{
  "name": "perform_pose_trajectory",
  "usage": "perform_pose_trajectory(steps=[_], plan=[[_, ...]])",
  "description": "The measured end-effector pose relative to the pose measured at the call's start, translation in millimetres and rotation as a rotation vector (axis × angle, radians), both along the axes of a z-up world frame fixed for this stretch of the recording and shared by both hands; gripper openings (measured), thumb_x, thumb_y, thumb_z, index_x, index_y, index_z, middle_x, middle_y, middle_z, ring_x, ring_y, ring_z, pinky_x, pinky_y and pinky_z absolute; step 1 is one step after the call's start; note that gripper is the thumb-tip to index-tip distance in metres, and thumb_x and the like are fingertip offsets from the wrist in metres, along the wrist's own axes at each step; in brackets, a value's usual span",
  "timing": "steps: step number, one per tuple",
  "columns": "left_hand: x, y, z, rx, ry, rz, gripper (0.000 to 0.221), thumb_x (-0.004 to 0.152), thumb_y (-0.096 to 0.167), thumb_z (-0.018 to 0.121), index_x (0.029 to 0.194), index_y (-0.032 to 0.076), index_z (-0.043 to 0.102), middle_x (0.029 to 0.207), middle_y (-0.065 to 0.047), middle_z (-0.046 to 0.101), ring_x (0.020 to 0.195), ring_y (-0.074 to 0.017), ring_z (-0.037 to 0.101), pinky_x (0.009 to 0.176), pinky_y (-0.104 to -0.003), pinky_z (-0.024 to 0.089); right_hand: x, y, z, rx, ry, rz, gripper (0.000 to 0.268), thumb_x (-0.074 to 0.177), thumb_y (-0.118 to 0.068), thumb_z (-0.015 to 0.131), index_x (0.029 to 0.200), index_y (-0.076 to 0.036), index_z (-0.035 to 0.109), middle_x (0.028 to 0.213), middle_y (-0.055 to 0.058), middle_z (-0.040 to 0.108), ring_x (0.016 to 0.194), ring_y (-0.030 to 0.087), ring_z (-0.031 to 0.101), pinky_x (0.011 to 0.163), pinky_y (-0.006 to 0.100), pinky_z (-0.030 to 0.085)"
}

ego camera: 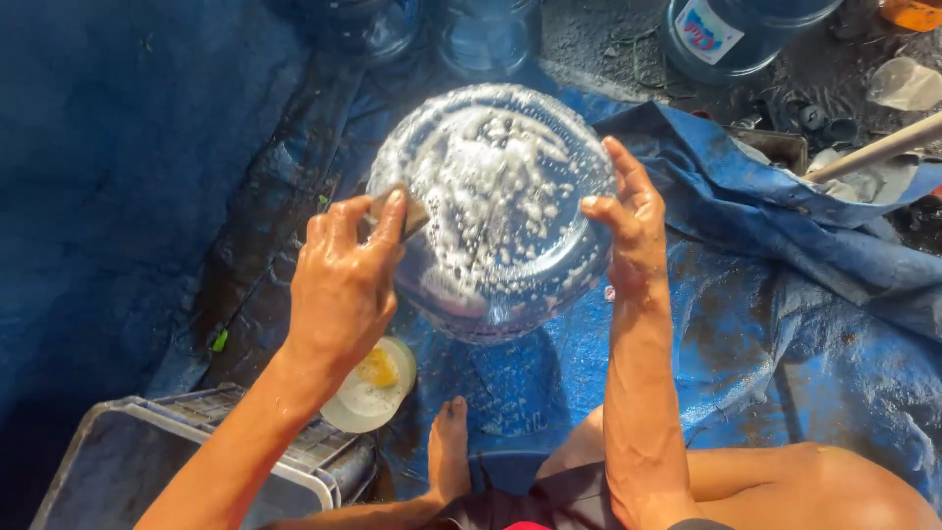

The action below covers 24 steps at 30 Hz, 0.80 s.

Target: Manually scrubbing and rinsing large plastic water gallons using a sponge and soapy water on a tarp-covered floor.

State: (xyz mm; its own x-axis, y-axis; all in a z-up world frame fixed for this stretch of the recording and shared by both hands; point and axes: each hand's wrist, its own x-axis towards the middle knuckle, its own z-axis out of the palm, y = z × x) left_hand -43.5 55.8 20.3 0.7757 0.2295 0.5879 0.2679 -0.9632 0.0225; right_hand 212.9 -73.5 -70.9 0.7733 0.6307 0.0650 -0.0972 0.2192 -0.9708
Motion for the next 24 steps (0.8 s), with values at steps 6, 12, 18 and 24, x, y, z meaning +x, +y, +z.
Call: perform_pose_trajectory(steps=[6, 12, 18, 24], plan=[[16, -14, 8, -0.143, 0.068, -0.134, 0.039, 0.086, 0.011, 0.066, 0.125, 0.017, 0.070, 0.103, -0.013, 0.068, 0.096, -0.0364, 0.068, 0.086, -0.047, 0.053, -17, -4, 8, -0.075, -0.026, 0.152, 0.080, 0.064, -0.021, 0.070, 0.143, -0.017, 0.061, 0.140, 0.008, 0.061, 0.127, 0.016, 0.057, 0.102, 0.035, 0.054], [31, 15, -4, 0.022, -0.029, 0.042, 0.047, 0.084, -0.006, 0.064, 0.130, 0.005, 0.064, 0.114, -0.019, 0.062, 0.104, -0.0390, 0.064, 0.089, -0.043, 0.051, -21, -5, 13, 0.008, -0.112, 0.364, 0.087, 0.057, -0.019, 0.078, 0.142, -0.009, 0.061, 0.144, 0.014, 0.061, 0.140, 0.028, 0.051, 0.123, 0.050, 0.027], [57, -7, -16, 0.032, -0.051, -0.107, 0.033, 0.088, 0.003, 0.065, 0.121, 0.009, 0.069, 0.108, -0.016, 0.066, 0.101, -0.0346, 0.067, 0.089, -0.043, 0.052, -31, -3, 11, -0.213, -0.123, 0.251, 0.076, 0.081, -0.030, 0.084, 0.149, -0.016, 0.054, 0.147, 0.014, 0.054, 0.141, 0.033, 0.049, 0.116, 0.070, 0.017], [61, -12, -31, -0.138, 0.024, -0.004, 0.044, 0.087, 0.013, 0.069, 0.130, 0.002, 0.064, 0.118, -0.023, 0.060, 0.102, -0.0418, 0.061, 0.081, -0.048, 0.052, -97, -14, -6, -0.083, 0.166, 0.126, 0.127, 0.066, -0.022, 0.090, 0.165, -0.014, 0.012, 0.153, 0.028, 0.043, 0.135, 0.038, 0.049, 0.112, 0.052, 0.047]])
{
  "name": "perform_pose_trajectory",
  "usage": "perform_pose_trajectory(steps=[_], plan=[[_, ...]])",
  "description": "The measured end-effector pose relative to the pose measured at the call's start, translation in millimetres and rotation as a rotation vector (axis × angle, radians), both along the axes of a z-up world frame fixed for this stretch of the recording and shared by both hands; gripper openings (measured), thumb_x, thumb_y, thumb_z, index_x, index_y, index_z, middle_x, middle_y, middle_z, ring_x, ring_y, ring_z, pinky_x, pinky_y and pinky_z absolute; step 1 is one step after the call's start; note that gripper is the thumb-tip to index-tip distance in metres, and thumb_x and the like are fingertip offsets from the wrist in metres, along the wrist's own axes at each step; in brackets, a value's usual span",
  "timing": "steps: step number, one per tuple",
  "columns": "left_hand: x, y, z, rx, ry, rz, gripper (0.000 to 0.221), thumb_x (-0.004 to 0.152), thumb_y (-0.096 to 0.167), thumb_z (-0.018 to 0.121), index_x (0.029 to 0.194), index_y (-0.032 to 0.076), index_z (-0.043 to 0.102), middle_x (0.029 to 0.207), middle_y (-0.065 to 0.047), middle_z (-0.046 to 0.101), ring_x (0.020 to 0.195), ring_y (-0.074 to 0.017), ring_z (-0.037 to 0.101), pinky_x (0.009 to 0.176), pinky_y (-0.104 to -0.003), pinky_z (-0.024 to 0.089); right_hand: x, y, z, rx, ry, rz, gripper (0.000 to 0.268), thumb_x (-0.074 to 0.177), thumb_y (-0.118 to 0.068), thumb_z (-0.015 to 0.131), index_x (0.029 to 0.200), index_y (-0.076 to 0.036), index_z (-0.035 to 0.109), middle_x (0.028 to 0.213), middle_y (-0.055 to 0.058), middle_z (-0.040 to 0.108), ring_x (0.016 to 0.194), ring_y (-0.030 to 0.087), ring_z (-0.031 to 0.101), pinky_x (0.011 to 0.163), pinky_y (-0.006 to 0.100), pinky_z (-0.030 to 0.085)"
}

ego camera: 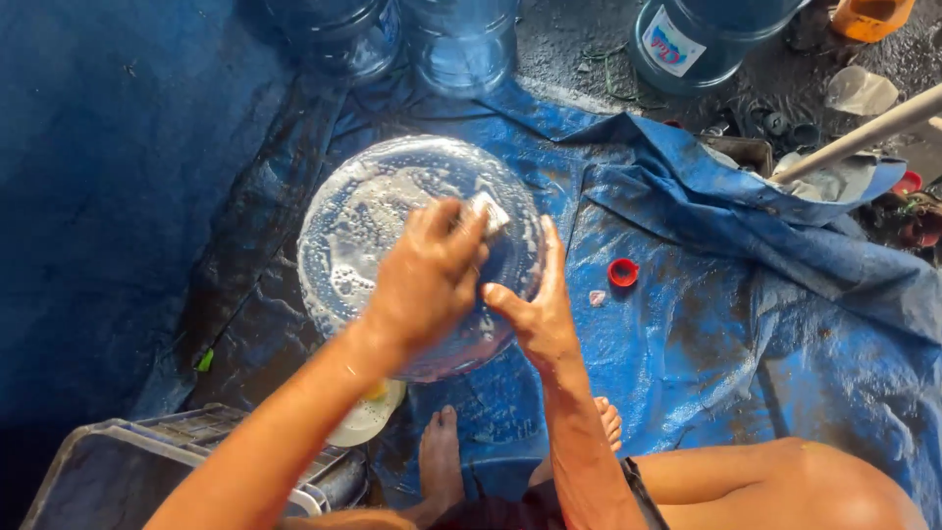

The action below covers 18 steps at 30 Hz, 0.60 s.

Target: Manually scrubbing and rinsing large plastic water gallons using a sponge and soapy water on a tarp-covered floor.

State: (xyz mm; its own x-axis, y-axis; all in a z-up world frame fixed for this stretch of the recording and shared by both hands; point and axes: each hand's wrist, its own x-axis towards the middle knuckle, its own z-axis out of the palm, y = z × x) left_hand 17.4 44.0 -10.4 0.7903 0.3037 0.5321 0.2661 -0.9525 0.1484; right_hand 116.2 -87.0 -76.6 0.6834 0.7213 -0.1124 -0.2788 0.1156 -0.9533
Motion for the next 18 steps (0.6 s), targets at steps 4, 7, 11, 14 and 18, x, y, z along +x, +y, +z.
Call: perform_pose_trajectory(steps=[4, 7, 11, 14, 18], plan=[[1, 51, -4, -0.007, -0.100, -0.033, 0.035, 0.087, 0.003, 0.060, 0.122, 0.001, 0.066, 0.112, -0.024, 0.060, 0.104, -0.0466, 0.059, 0.093, -0.054, 0.048, -8, 1, 24, -0.100, -0.117, 0.008, 0.115, 0.069, -0.028, 0.084, 0.163, -0.012, 0.019, 0.161, 0.030, 0.031, 0.147, 0.045, 0.035, 0.121, 0.058, 0.031], [6, 26, 0, 0.037, -0.075, -0.153, 0.049, 0.083, -0.004, 0.058, 0.131, 0.000, 0.059, 0.124, -0.026, 0.057, 0.118, -0.0467, 0.056, 0.105, -0.054, 0.042, 9, 8, 4, 0.001, -0.111, 0.056, 0.120, 0.065, -0.033, 0.086, 0.163, -0.013, 0.020, 0.156, 0.027, 0.040, 0.140, 0.039, 0.043, 0.116, 0.054, 0.040], [20, 51, 5, 0.112, -0.122, -0.134, 0.044, 0.087, -0.006, 0.058, 0.129, 0.005, 0.063, 0.121, -0.020, 0.059, 0.117, -0.0414, 0.057, 0.105, -0.046, 0.044, 23, -1, -6, 0.038, -0.094, 0.146, 0.112, 0.068, -0.024, 0.085, 0.162, -0.014, 0.024, 0.149, 0.023, 0.050, 0.132, 0.035, 0.053, 0.107, 0.050, 0.050], [18, 26, 3, -0.014, -0.107, -0.243, 0.042, 0.086, -0.008, 0.058, 0.126, 0.003, 0.064, 0.118, -0.024, 0.062, 0.115, -0.0468, 0.060, 0.099, -0.051, 0.048, 22, 1, 1, 0.044, -0.064, 0.173, 0.110, 0.065, -0.019, 0.084, 0.160, -0.014, 0.028, 0.143, 0.028, 0.053, 0.129, 0.039, 0.055, 0.103, 0.054, 0.052], [27, 36, -15, -0.107, -0.115, -0.433, 0.043, 0.088, 0.005, 0.064, 0.130, 0.012, 0.066, 0.125, -0.018, 0.064, 0.121, -0.0398, 0.061, 0.105, -0.051, 0.048, 40, 2, -2, 0.111, -0.176, 0.192, 0.091, 0.062, -0.018, 0.088, 0.144, -0.010, 0.047, 0.129, 0.017, 0.061, 0.120, 0.028, 0.059, 0.095, 0.047, 0.054]])
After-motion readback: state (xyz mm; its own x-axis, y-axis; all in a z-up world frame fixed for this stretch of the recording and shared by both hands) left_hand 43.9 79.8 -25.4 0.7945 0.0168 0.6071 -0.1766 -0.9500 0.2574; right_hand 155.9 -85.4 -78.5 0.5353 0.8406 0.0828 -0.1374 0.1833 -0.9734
